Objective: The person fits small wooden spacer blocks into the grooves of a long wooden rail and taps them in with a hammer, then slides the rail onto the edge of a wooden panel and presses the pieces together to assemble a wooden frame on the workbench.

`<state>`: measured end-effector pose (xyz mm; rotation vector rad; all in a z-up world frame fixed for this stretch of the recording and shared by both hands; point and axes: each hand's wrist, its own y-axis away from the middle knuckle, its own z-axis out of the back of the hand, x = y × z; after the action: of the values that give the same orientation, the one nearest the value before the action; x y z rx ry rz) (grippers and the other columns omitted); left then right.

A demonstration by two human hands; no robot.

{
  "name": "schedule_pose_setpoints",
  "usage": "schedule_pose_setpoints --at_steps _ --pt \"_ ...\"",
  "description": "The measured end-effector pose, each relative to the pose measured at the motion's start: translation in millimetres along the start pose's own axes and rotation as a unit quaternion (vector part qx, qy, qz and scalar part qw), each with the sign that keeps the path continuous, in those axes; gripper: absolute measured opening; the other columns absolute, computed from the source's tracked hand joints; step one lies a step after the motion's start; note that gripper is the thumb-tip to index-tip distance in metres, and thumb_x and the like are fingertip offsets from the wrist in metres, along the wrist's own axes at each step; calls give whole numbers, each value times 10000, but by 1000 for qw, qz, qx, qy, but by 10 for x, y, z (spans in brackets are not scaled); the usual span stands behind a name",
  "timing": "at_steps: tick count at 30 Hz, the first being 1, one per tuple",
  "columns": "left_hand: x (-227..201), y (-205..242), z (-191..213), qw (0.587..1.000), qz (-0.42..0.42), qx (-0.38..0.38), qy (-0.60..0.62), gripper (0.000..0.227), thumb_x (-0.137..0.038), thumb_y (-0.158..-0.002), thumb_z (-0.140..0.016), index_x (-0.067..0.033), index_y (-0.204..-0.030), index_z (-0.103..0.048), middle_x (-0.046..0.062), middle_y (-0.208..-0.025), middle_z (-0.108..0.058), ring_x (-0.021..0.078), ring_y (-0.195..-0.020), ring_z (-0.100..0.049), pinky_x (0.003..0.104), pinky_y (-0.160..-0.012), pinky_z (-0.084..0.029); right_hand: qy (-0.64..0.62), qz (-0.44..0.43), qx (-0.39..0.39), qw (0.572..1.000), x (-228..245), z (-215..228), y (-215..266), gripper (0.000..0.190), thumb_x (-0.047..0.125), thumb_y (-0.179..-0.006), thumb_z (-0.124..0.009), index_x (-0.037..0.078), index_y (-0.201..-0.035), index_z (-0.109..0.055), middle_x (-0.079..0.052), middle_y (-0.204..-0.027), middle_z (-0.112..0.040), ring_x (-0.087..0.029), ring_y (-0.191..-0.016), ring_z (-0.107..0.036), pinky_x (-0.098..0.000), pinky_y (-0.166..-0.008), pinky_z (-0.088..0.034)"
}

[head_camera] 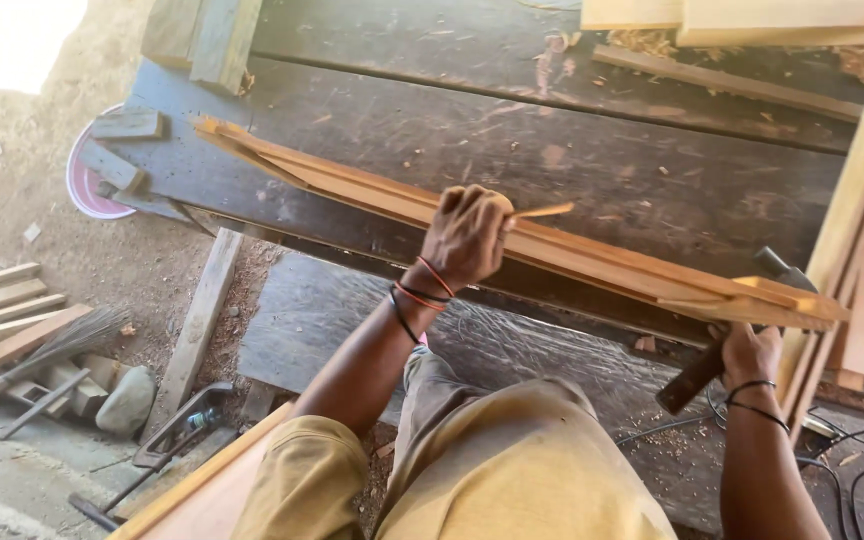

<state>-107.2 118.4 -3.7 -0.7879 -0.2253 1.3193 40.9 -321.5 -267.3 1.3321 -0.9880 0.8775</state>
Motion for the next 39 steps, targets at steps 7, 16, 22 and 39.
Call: schedule_pose_setpoints --at_steps 7,16,22,39 --pt "679 167 515 999 -15 -36 37 119 -111 -1020 -629 -96 -1054 -516 37 -990 -632 250 -949 -605 403 -906 -412 41 -2 18 999 272 -925 440 332 114 -1078 -676 -45 -1308 -498 -146 -1209 -664 -206 -1036 -716 -285 -908 -632" --pt "2191 584 1520 998 -18 -40 40 134 -94 -1015 -647 -96 -1053 -519 45 -957 -610 246 -929 -598 401 -919 -393 -23 21 12 999 -97 -2682 968 311 113 -1034 -667 -21 -1284 -541 -139 -1242 -652 -222 -1076 -708 -315 -918 -637" --pt "3334 930 2090 997 -25 -68 -18 83 -81 -996 -601 -104 -1055 -547 41 -912 -595 228 -842 -561 426 -906 -353 2 -5 44 999 -409 -3858 1278 326 115 -1021 -716 -8 -1283 -566 -101 -1202 -651 -176 -1013 -674 -294 -849 -584" --pt "3276 815 2569 976 95 -171 96 99 -117 -1140 -526 -26 -1157 -491 129 -1093 -686 244 -975 -652 360 -917 -525 -48 -91 87 991 -15 -4132 1607 308 167 -1014 -605 -36 -1243 -571 -148 -1139 -691 -256 -1001 -726 -376 -796 -636"
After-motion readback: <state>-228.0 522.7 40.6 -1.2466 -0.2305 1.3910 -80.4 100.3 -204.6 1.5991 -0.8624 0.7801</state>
